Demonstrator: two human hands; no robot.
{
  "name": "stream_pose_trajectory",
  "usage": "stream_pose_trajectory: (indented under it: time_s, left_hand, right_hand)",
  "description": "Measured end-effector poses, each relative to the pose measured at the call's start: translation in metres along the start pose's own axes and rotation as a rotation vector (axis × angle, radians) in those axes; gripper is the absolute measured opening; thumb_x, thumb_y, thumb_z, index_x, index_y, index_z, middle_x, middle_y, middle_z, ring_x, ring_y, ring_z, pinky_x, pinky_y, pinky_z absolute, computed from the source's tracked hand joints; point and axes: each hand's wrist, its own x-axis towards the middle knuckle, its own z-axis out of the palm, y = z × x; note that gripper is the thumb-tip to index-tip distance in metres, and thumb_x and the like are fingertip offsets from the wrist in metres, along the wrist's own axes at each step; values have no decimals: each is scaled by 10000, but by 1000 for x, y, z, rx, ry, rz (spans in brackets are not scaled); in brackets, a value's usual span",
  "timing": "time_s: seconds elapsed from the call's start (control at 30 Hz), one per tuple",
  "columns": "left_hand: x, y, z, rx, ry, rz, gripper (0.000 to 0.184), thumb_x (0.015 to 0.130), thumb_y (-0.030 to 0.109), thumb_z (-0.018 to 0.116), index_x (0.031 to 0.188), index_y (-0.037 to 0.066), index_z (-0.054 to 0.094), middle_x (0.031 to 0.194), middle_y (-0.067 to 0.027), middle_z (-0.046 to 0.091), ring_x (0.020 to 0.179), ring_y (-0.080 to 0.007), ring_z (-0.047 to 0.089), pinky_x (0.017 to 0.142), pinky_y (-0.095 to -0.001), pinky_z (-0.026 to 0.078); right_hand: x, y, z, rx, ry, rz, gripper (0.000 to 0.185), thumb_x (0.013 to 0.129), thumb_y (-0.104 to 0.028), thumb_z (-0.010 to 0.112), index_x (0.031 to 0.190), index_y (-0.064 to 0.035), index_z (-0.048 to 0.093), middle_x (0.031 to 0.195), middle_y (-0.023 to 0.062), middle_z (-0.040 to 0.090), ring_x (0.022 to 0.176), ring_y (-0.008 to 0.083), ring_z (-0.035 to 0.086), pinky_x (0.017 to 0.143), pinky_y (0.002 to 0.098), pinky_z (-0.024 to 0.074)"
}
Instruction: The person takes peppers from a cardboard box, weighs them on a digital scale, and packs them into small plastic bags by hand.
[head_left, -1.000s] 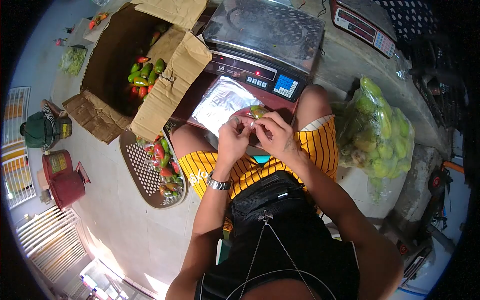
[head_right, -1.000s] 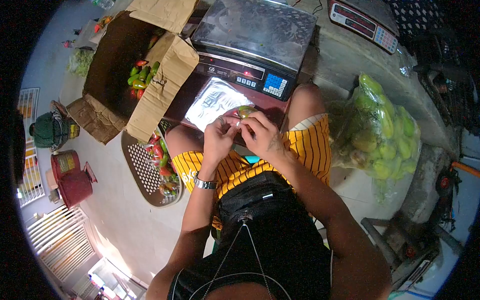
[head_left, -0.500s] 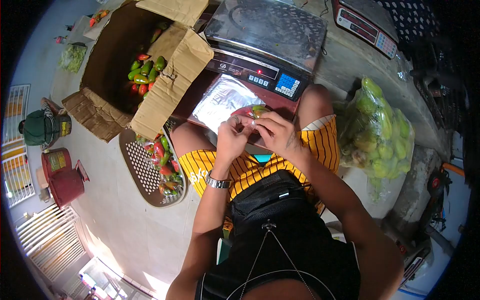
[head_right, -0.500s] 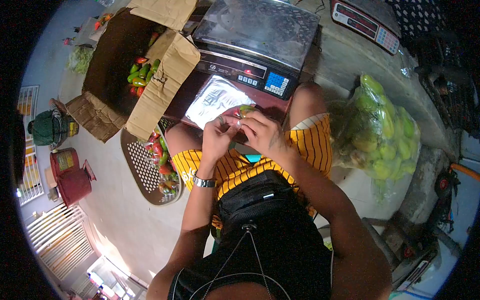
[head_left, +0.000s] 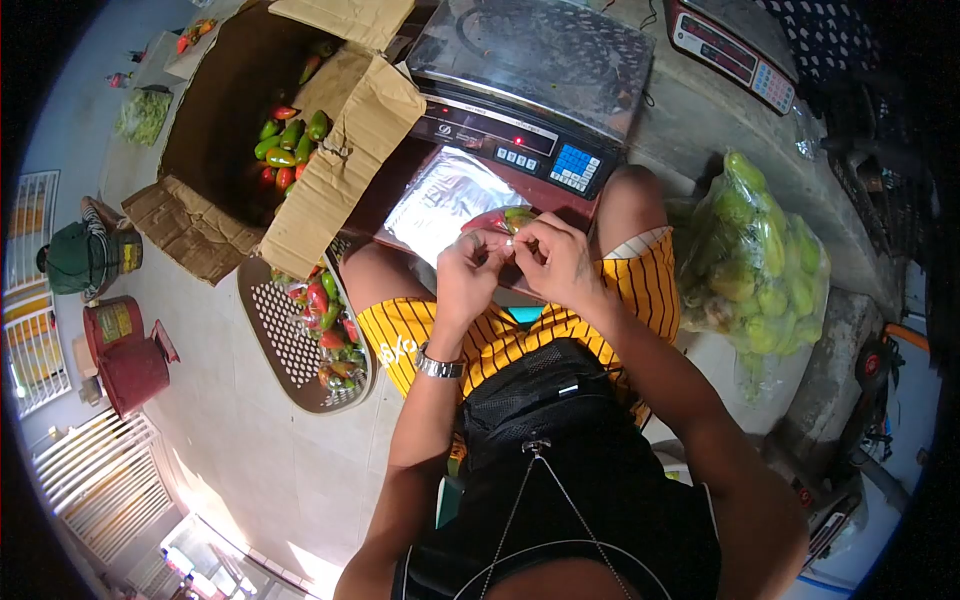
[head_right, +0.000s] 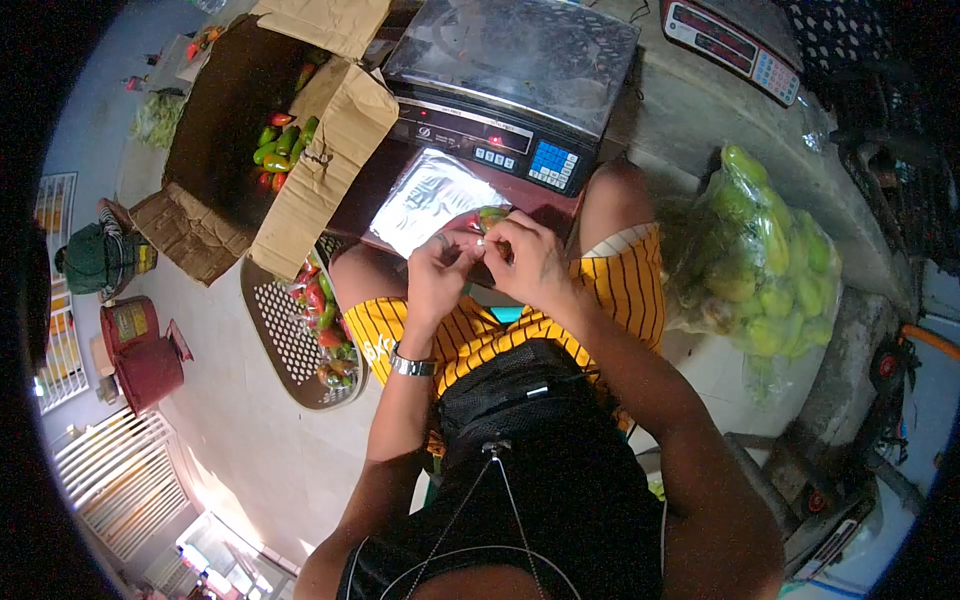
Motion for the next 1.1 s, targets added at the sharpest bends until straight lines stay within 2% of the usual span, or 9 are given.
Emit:
stream_pose_trajectory:
  time_s: [0.13,0.23,0.43,0.53,0.63,0.83,0.93,1.03,1.1]
  left_hand:
    - [0,-7,7,-88,40,45,99,934,42,745,990,-37,727,880,-27,735,790,-75,625,710,-232,503]
    - [0,-11,8,-203,58,-99,104,927,45,755,983,-39,731,872,-25,727,792,-78,626,717,-231,500]
    - [1,-17,4,-27,44,-27,83,941,38,726,966,-41,729,859,-18,708,788,-77,620,714,-240,495]
    - [2,-13,1,-17,5,-42,89,944,38,719,973,-46,729,870,-20,710,798,-83,624,727,-245,499]
    - [2,-11,1,-32,18,-8,76,919,-6,722,960,-70,721,892,-67,706,800,-122,664,742,-266,524]
    - [3,-5,1,-31,2,8,59,921,-2,724,949,-53,731,846,-61,717,778,-120,658,739,-270,523]
    - [6,5,-3,62,-49,-79,56,923,6,726,935,-49,730,863,-55,723,771,-116,651,725,-276,521]
    - [9,-3,-4,84,-48,-29,54,928,3,723,942,-49,719,864,-53,722,768,-106,643,714,-272,516]
    - [11,-6,-5,1,-60,-39,51,931,-3,720,955,-48,711,869,-53,721,770,-101,641,719,-263,517]
  right_hand:
    - [7,8,-3,86,-45,69,86,849,-85,710,895,-12,708,870,156,696,760,330,719,671,381,559]
    - [8,12,0,128,-37,117,97,853,-98,710,884,-6,716,832,144,706,748,307,726,669,375,561]
    - [6,11,0,153,-55,139,119,867,-124,719,892,-7,726,842,141,716,742,290,735,663,367,562]
    - [5,4,-5,55,-43,76,109,890,-80,737,916,26,733,815,87,711,668,143,691,609,279,519]
    - [8,12,-3,128,-77,196,193,855,-166,752,920,15,740,855,172,741,738,266,747,681,348,564]
    - [20,20,-6,156,-153,341,232,811,-190,804,931,0,748,857,162,747,725,246,741,692,352,558]
    - [26,5,-15,30,-135,297,229,792,-173,820,948,-23,744,878,132,742,743,228,723,694,346,551]
    - [29,1,-18,47,-70,33,169,799,-87,812,948,-55,740,854,72,705,735,170,641,672,306,512]
    - [32,11,-17,-2,-60,-121,187,780,-87,817,944,-56,733,865,85,698,792,215,649,717,327,521]
